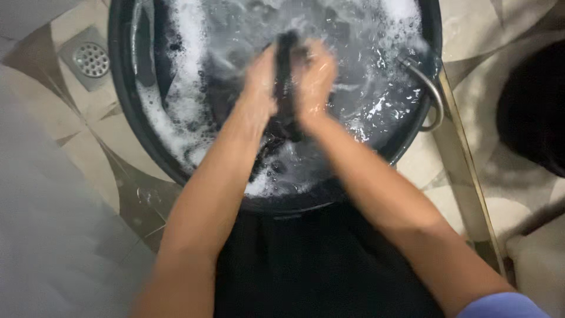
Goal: The person washes dark clothing by hand in a basin of soapy water, scrubbing and rinsing the fabric before transferring it to a basket.
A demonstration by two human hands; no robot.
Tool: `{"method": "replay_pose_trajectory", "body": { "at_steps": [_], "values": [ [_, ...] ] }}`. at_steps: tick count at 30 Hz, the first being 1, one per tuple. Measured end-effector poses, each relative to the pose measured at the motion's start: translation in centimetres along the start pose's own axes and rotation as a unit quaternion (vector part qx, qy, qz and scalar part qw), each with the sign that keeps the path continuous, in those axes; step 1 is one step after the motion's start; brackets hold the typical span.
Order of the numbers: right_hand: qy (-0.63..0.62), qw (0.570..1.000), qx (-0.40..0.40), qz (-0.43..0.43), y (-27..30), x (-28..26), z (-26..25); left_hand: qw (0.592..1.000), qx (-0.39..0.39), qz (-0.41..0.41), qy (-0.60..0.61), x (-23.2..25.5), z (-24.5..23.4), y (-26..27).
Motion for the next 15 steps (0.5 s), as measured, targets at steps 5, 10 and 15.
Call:
{"method": "replay_pose_trajectory", "body": {
  "at_steps": [5, 10, 15],
  "values": [
    [0.024, 0.968, -0.028, -0.25, 3.9, -1.6, -0.2, 0.997, -0.033, -0.027, -0.063, 0.7, 0.0, -1.2],
    [0.232, 0.971, 0.057, 0.03, -3.5, 5.0, -2.5, 0.911, -0.086, 0.219, -0.338, 6.6, 1.5, 4.8],
    [0.314, 0.91, -0.174, -0.205, 1.9, 6.5, -1.2, 0.6, 0.093, 0.317, -0.729, 5.2, 2.4, 10.4]
  ]
}}
Point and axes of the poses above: each hand's wrist, its own y-axis away from the middle knuckle, its own z-axis out of the palm, x = y × z, the point moved 1 cm from there along -y, towards the middle knuckle
